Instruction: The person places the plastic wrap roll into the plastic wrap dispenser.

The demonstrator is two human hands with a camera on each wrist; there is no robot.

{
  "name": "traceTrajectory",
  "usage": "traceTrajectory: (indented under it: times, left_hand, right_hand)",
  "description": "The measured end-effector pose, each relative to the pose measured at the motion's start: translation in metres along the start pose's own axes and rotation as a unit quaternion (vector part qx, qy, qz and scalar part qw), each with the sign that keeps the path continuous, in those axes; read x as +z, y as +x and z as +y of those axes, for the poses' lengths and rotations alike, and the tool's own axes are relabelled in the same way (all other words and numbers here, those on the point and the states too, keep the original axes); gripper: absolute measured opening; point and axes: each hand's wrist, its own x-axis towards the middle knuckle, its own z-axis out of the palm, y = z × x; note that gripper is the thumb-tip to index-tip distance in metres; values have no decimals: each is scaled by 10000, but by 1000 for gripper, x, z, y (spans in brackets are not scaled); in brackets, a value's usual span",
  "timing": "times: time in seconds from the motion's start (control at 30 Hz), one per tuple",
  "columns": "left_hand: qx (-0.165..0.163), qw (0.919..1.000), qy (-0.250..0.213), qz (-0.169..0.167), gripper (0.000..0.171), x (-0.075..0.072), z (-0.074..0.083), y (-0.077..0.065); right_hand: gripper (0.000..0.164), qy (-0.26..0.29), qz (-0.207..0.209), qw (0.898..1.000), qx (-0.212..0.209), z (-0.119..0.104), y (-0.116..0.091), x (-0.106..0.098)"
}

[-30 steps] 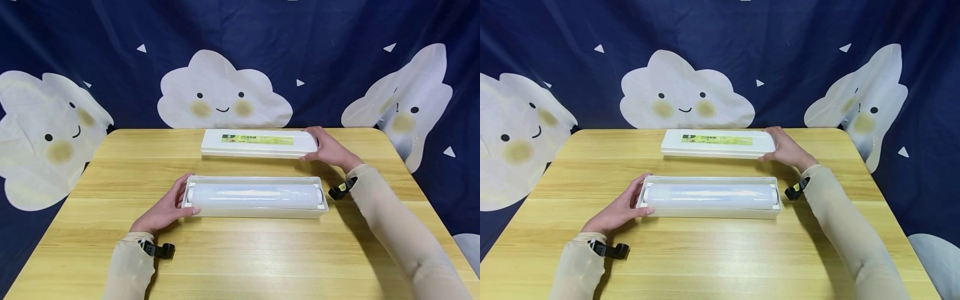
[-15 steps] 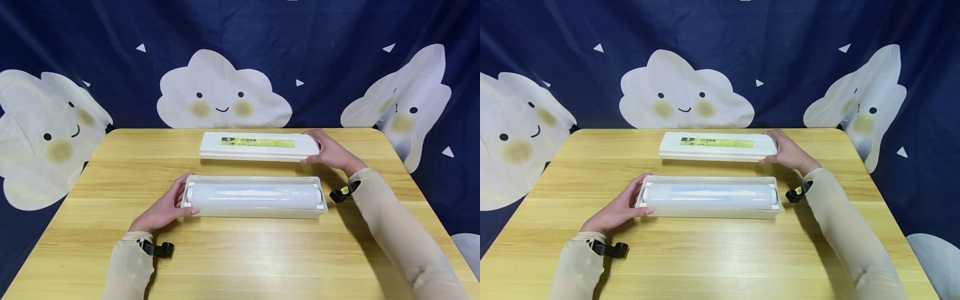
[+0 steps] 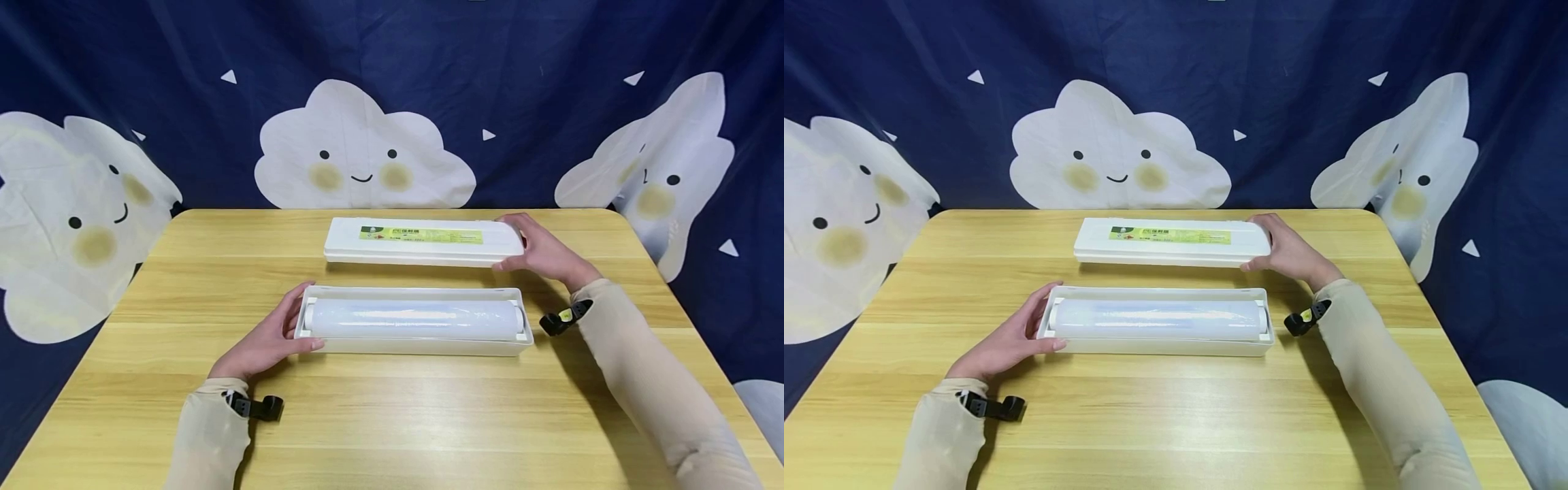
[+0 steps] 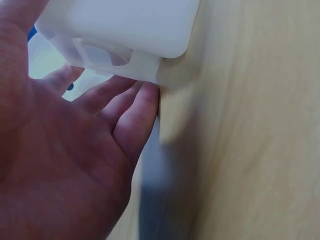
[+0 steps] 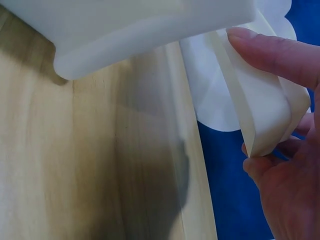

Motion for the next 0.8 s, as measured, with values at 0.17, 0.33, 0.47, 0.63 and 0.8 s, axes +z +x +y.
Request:
traceTrajectory:
  times: [0.17, 0.33, 0.47, 0.63, 0.8]
  left_hand:
    - [-90, 9999, 126, 35, 104, 0, 1, -1]
    - [-133, 9996, 229, 38, 105, -1, 0, -1]
    - [-141, 9996, 253, 41, 105, -1, -1, 0]
    - [-151, 9997, 175, 32, 104, -1, 0, 0]
    - [-122, 9999, 78, 16, 105, 0, 2, 0]
  right_hand:
    - [85, 208, -24, 9998, 67, -5, -6, 1]
    - [86, 259, -46, 9996, 51, -5, -10, 1]
    - [83, 268, -25, 9996, -28, -3, -13, 0]
    - [82, 276, -36, 9996, 5, -3, -16, -1]
    - [82, 302, -22, 9995, -12, -4, -20, -1]
